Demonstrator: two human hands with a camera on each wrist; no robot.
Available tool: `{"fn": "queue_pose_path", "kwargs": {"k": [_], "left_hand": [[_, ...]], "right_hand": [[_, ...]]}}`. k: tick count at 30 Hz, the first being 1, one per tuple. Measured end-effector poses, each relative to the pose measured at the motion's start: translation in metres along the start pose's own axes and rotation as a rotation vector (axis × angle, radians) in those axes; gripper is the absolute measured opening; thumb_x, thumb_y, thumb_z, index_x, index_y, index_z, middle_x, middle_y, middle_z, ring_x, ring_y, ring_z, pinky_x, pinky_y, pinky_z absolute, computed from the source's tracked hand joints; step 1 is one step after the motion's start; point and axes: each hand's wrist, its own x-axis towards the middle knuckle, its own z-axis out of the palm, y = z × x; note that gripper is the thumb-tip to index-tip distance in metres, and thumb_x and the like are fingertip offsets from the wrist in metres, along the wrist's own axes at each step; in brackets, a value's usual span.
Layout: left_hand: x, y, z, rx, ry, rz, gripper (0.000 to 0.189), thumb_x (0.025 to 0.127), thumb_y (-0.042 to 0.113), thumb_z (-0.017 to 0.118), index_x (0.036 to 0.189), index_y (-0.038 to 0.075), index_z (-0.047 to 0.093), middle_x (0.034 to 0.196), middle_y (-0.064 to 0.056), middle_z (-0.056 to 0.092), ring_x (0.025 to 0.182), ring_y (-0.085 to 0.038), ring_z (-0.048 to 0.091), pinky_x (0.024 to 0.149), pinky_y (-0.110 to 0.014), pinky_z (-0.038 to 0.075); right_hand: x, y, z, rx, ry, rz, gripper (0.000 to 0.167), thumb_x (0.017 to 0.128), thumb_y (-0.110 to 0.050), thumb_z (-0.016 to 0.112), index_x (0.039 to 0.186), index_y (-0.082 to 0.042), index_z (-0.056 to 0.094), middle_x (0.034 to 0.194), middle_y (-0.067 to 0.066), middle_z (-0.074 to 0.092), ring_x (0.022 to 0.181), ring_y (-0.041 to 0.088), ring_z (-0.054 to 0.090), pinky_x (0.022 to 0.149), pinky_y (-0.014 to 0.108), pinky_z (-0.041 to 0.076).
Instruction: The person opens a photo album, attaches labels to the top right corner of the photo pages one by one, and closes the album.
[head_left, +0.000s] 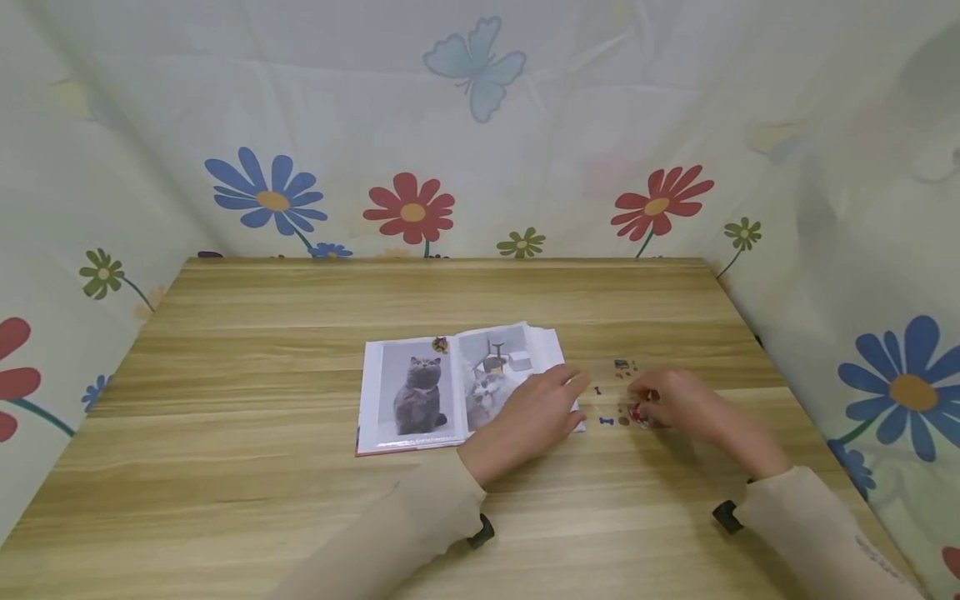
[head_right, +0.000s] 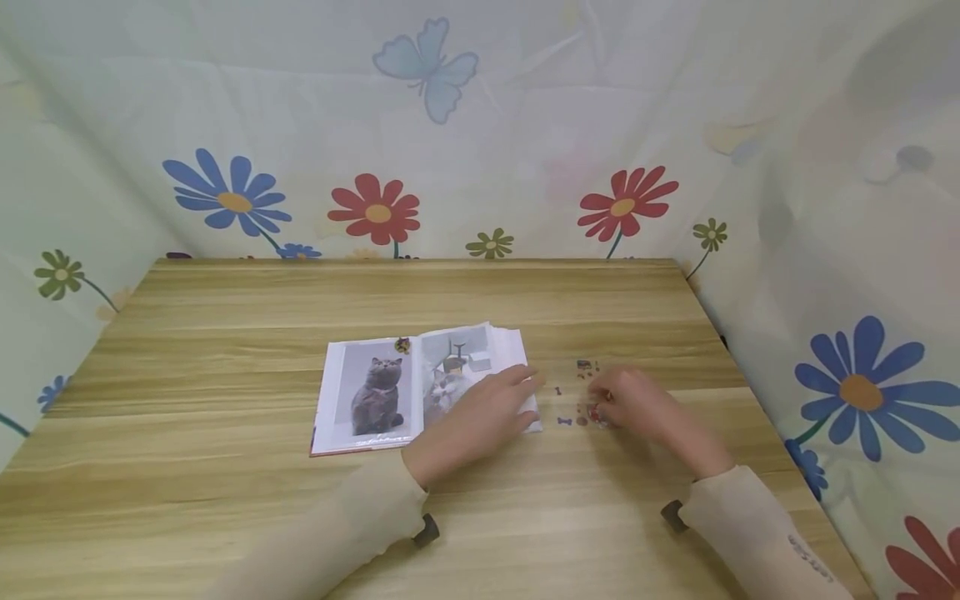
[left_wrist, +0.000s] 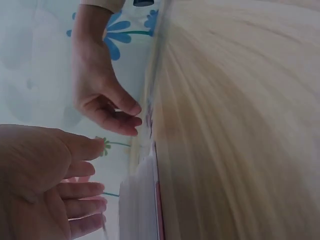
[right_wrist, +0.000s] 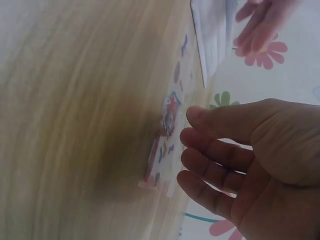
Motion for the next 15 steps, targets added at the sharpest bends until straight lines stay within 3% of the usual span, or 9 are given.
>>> {"fn": "queue_pose_path", "kwargs": {"k": [9,15], "left_hand": [[0.015,0.016,0.016,-0.023,-0.069,-0.023,0.038,0.099,0.024,0.070,0.131,0.004,0.066,0.130,-0.008,0.063,0.117,-0.019,0.062,0.099,-0.027,0.051],[0.023,0.024,0.023,-0.013,-0.205,-0.087,0.047,0.100,0.030,0.069,0.139,0.004,0.062,0.146,-0.010,0.055,0.138,-0.025,0.051,0.111,-0.029,0.044]], "right_hand": [[0.003,0.000,0.004,-0.045,-0.045,-0.023,0.010,0.085,0.003,0.080,0.094,0.000,0.076,0.088,0.003,0.070,0.078,0.014,0.063,0.066,0.033,0.056],[0.003,0.000,0.005,-0.087,-0.062,-0.056,0.014,0.085,0.001,0.081,0.098,0.000,0.078,0.092,0.006,0.071,0.084,0.018,0.067,0.071,0.036,0.058]]}}
